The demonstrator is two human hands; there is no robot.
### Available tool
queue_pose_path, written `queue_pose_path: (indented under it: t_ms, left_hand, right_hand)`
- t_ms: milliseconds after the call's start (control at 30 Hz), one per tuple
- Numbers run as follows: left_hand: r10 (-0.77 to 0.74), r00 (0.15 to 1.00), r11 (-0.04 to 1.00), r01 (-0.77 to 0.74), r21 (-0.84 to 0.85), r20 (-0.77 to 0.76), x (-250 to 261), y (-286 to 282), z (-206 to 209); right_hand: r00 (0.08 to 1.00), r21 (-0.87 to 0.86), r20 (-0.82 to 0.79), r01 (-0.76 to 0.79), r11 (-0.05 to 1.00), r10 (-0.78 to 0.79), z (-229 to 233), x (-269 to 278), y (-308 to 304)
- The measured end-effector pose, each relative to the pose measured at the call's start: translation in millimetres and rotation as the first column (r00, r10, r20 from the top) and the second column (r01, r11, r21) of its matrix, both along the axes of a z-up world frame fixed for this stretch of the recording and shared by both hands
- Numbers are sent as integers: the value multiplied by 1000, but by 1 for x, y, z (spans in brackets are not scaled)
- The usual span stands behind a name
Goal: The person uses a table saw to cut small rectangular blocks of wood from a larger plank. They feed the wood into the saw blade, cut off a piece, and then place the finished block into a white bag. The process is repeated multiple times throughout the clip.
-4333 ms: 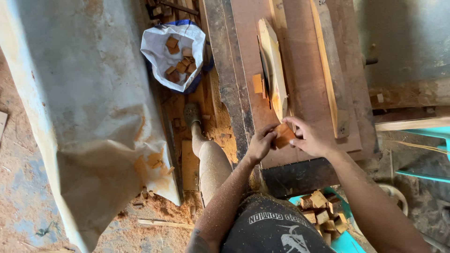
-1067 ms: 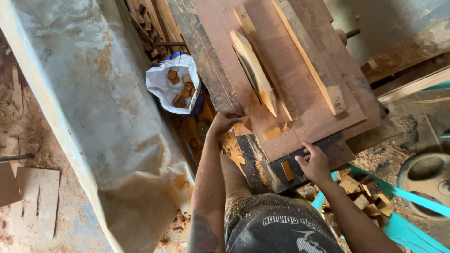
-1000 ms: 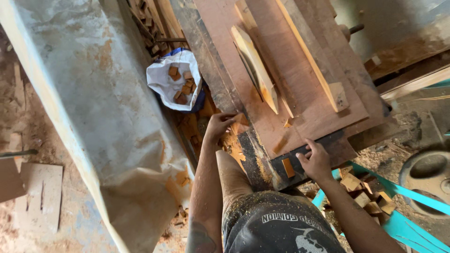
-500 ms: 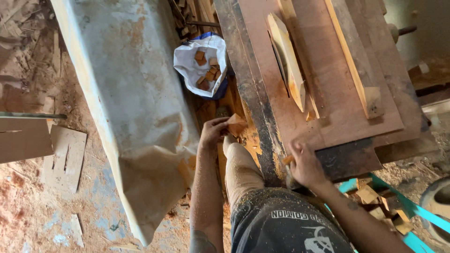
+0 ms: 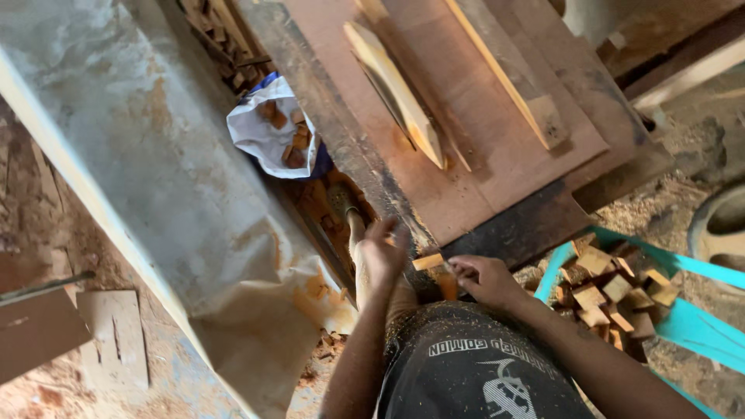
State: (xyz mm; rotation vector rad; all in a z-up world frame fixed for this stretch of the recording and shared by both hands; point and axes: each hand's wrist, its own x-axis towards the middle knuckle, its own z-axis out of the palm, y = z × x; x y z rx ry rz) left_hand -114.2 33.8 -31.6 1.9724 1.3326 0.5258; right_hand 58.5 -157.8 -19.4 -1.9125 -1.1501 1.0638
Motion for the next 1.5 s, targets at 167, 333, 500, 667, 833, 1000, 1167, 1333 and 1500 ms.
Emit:
queue_pose_path:
  t_ms: [167, 333, 500, 667, 833, 1000, 1167, 1333, 1500]
  left_hand:
    - [-276, 947, 940, 302, 162, -164, 35, -74, 15]
    - [-516, 775, 819, 571, 54, -365, 26, -91, 39]
    - [-635, 679, 712, 699, 61, -369, -9, -87, 33]
    - [-627, 661, 745, 664, -67, -413, -46, -83, 27]
    - [-103, 821, 914, 301, 272, -562, -83, -56, 24]
    - [-57, 892, 978, 141, 156, -449, -79, -63, 15]
    - [-390, 818, 870, 478, 121, -423, -20, -119, 11]
    - [-375, 751, 832, 532, 161, -544, 1, -149, -3]
    - [-421, 787, 832, 533, 152, -451, -17, -167, -4]
  right_hand:
    - [978, 25, 146, 145, 989, -147, 0, 46, 45]
    - [957, -276, 268, -36, 960, 113, 14, 80, 130]
    - [810, -141, 563, -103, 985, 165, 15, 64, 113]
    - [962, -327, -10, -261, 908, 273, 24, 10, 50]
    - [918, 30, -372, -138, 990, 139, -9, -11, -32]
    - [844, -236, -327, 362, 902, -424, -108, -5, -173]
    - [642, -684, 158, 619, 386, -750, -226, 35, -295]
    - [446, -347, 471, 887, 306, -761, -300, 75, -330]
    - [303, -574, 469, 818, -26, -829, -334, 102, -308]
